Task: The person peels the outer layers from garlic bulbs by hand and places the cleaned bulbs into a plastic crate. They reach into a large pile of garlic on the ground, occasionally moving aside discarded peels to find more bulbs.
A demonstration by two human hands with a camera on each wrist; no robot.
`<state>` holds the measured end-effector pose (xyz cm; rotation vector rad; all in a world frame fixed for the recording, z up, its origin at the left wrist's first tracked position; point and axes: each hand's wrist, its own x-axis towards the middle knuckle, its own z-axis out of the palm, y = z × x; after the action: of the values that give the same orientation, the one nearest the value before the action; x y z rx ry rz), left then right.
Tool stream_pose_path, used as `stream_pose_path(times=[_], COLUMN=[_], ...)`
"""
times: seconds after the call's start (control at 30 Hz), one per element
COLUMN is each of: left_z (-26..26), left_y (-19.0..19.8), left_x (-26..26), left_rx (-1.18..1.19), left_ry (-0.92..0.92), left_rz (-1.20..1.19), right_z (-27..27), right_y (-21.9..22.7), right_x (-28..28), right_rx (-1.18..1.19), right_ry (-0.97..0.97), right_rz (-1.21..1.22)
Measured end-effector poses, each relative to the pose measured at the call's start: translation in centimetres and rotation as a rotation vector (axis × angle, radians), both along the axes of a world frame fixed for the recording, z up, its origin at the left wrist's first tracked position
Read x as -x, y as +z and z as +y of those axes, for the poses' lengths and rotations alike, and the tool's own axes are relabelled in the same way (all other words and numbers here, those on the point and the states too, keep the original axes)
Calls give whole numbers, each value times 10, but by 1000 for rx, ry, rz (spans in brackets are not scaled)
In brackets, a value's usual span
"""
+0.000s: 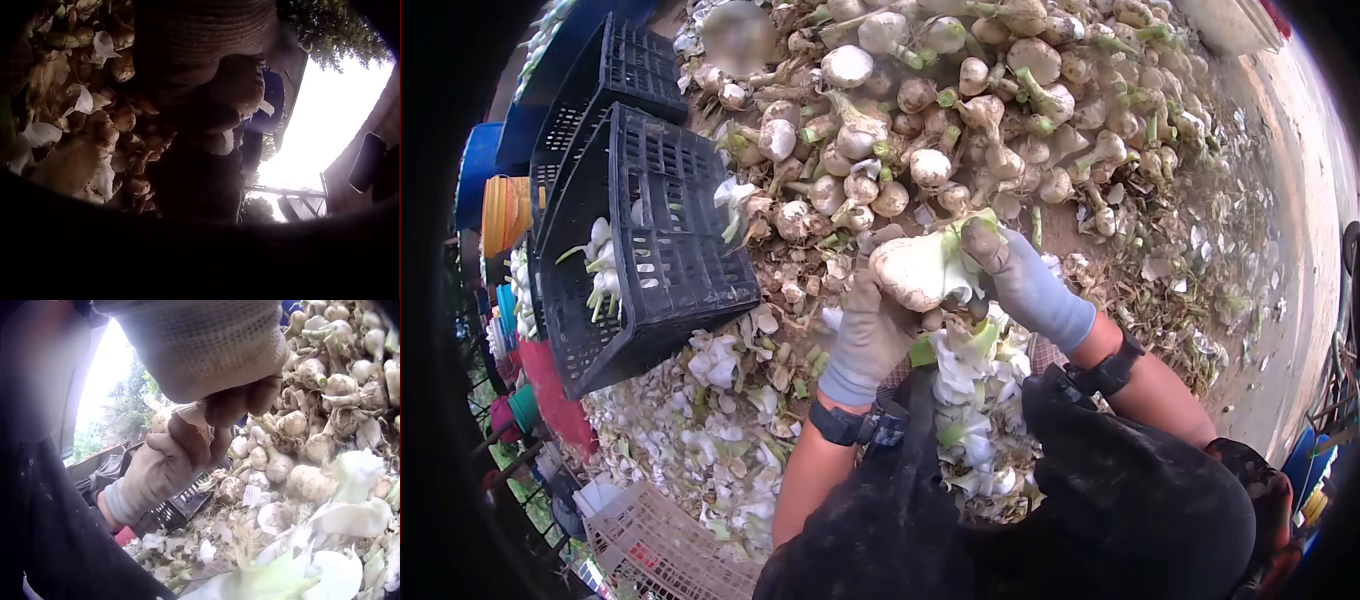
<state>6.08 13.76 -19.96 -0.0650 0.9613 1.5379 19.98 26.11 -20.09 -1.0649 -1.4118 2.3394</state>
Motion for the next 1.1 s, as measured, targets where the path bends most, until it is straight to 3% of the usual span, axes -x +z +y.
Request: stream_pose_path(times=[0.07,0.1,0.13,0.2,0.27,0.33,0.4,0.43,0.47,0.53,0.57,0.6,0.67,0.7,0.77,0.8,0.87,0.9,0.93,1.0,1.07,1.1], left_z=[-1,1,-1,-8,-11,-14,-18,-32,-35,-35,-36,-34,-30,-34,-44,-42,-38,-38,-36,-33,-36,-33], left_y=[-7,2,-3,-14,-9,-7,-9,-20,-24,-25,-24,-18,-3,-6,-14,-11,-1,-4,-10,-20,-20,-13], left_x=[-5,-6,-3,5,9,8,2,12,13,15,11,7,4,11,29,26,18,20,20,17,18,17], left_rx=[-169,-43,-38,-63,-9,41,-50,-52,-51,-57,49,50,35,36,152,149,244,276,276,365,237,100], left_ry=[-166,-196,-201,-252,-208,-160,-116,-242,-245,-96,-84,-81,-154,-156,-722,-724,-418,-295,-296,-98,-100,-241], left_rz=[306,404,404,455,324,192,304,144,146,-9,78,77,88,86,381,380,400,358,355,1045,1067,1339], right_z=[-2,-3,-4,-4,-3,-7,-9,-11,-10,-9,-12,-15,-24,-24,-23,-23,-24,-25,-29,-43,-48,-47], right_y=[-19,-20,-20,-8,6,3,1,-10,-11,-4,-12,-18,-24,-22,-16,-21,-29,-27,-20,-9,-19,-21], right_x=[3,6,8,9,8,9,6,4,0,-5,-8,-7,-5,-2,0,0,0,-6,-6,-4,-3,-3], right_rx=[28,-122,-273,-291,-111,-75,-364,-703,-702,-1059,-1113,-1113,-355,-353,-96,-98,-366,-229,-228,-18,-68,-121], right_ry=[-37,-41,-43,-28,153,180,157,203,199,419,417,420,165,164,204,202,266,363,363,487,467,446], right_rz=[9,42,78,37,-104,-109,-103,-133,-131,-204,-203,-202,108,106,18,15,-60,-130,-132,-91,-66,-36])
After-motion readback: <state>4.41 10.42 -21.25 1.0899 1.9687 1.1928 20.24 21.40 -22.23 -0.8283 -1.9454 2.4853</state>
